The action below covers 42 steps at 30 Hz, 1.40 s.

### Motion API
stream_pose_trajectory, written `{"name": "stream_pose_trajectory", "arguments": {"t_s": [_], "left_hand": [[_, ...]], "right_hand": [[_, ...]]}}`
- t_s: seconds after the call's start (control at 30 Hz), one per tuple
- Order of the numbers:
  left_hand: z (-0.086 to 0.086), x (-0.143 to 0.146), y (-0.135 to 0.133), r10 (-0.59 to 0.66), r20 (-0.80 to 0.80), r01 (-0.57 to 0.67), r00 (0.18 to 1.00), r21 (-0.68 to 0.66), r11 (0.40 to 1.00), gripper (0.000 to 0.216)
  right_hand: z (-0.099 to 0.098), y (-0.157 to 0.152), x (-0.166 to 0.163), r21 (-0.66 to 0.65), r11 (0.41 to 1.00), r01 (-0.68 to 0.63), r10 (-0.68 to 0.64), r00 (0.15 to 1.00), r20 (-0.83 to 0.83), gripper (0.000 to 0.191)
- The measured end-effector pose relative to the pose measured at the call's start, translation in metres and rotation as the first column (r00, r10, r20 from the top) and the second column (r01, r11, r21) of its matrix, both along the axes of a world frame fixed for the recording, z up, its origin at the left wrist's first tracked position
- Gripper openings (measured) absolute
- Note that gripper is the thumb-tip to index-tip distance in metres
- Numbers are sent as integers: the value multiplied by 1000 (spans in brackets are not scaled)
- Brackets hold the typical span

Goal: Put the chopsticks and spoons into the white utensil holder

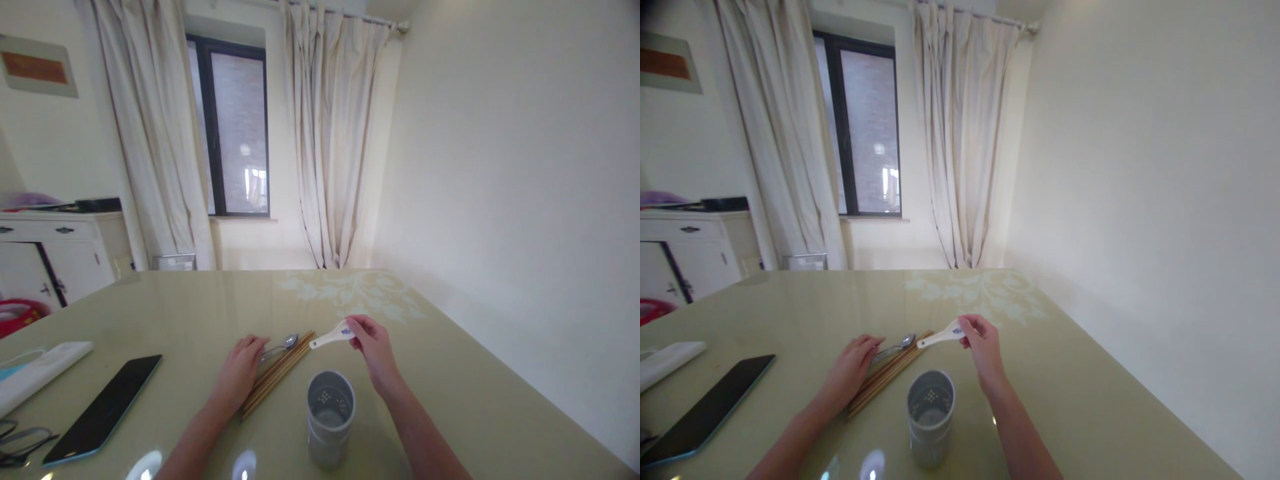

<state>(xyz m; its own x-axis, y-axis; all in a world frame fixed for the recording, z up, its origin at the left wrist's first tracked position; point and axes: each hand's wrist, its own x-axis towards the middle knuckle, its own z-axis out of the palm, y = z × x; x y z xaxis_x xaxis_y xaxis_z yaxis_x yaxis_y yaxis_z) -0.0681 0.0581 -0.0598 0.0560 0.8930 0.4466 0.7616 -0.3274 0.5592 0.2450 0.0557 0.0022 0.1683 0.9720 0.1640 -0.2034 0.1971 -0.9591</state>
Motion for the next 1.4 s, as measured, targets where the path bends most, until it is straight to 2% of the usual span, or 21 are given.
{"name": "stream_pose_trajectory", "arguments": {"t_s": [0.07,0.13,0.23,0.3,0.43,0.53,0.6,0.73,0.87,1.0,1.13,1.4], "left_hand": [[10,15,-9,-55,130,50,990,38,998,43],[19,32,-20,-97,252,103,963,-9,995,48],[27,51,-29,-146,341,178,928,-63,982,44],[27,53,-28,-147,366,190,919,-86,978,38],[21,34,-12,8,450,52,893,-121,991,44],[16,8,1,167,533,-103,829,-148,984,56],[12,-7,7,236,578,-157,781,-184,970,57],[7,-25,13,299,642,-180,706,-246,952,39],[3,-28,18,302,672,-162,676,-264,951,20],[2,-25,22,281,678,-128,679,-267,955,13],[1,-19,22,233,658,-85,716,-249,965,15],[-3,-11,21,202,571,-90,795,-219,972,29]], "right_hand": [[-16,6,-12,-68,998,6,-8,1000,-25,49],[-30,8,-27,-118,992,-39,36,999,-31,54],[-42,8,-46,-161,979,-124,119,992,-40,60],[-44,7,-53,-167,970,-174,168,985,-45,62],[-44,5,-55,-165,956,-243,235,970,-70,69],[-44,6,-51,-178,947,-267,257,963,-79,72],[-44,6,-50,-184,947,-265,257,964,-65,71],[-45,7,-50,-185,947,-263,259,965,-42,67],[-44,6,-49,-186,948,-258,256,966,-34,69],[-43,5,-47,-186,950,-250,251,968,-19,68],[-43,4,-47,-181,953,-244,248,969,1,65],[-44,6,-46,-184,954,-238,248,968,34,64]]}}
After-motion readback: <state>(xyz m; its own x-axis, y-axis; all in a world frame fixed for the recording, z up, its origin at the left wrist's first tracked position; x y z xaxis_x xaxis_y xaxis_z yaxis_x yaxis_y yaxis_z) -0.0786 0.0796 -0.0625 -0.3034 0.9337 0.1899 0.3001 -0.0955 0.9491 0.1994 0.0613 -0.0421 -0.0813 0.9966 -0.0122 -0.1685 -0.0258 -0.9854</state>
